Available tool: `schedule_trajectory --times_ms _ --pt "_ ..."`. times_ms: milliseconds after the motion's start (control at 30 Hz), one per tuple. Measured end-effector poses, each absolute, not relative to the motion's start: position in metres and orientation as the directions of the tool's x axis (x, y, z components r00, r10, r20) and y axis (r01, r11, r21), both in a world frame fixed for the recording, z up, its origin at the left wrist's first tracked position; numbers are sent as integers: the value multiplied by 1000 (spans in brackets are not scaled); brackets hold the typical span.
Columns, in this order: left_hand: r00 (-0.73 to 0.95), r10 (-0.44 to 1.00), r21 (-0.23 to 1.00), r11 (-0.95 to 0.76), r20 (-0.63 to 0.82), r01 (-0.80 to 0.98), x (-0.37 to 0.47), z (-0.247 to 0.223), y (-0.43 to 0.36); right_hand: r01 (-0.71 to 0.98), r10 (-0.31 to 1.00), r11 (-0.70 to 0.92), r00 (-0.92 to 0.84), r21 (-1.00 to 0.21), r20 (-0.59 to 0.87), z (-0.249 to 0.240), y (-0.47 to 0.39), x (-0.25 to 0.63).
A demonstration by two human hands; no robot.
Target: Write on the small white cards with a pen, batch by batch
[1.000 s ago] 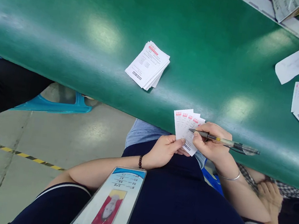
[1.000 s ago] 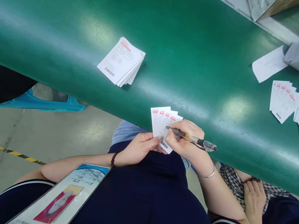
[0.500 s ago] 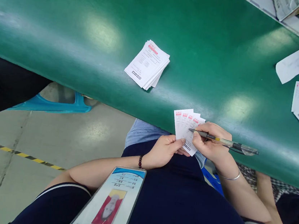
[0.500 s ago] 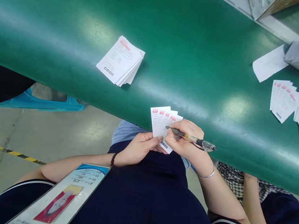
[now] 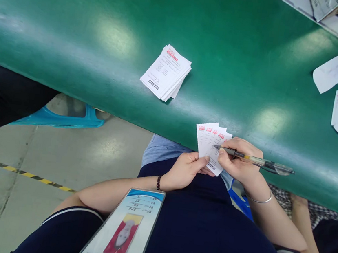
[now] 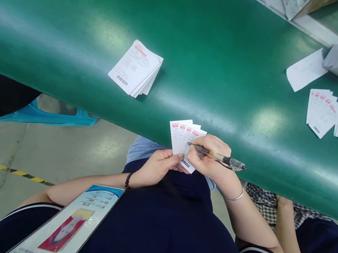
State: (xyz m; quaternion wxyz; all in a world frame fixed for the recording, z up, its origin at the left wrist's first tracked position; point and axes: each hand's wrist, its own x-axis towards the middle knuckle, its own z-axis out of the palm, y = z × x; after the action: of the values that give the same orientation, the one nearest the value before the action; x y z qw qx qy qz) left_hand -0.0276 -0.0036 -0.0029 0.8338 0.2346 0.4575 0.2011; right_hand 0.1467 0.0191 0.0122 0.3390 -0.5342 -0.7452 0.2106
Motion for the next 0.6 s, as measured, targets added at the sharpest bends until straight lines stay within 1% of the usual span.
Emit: schedule_trajectory --times_ms 100,167,433,600 --pt "494 551 573 810 -672 -123 -28 -3 -4 623 961 276 -162 -732 224 16 16 150" --pt "495 552 574 810 -671 -125 -28 -3 -4 625 966 259 -144 -736 217 19 12 152" --pt "493 539 570 815 -683 -102 -28 -3 -4 689 954 290 -148 -665 263 15 3 155" --pt "499 541 570 814 -677 -108 -28 -4 -5 679 944 318 -166 -661 284 12 5 154"
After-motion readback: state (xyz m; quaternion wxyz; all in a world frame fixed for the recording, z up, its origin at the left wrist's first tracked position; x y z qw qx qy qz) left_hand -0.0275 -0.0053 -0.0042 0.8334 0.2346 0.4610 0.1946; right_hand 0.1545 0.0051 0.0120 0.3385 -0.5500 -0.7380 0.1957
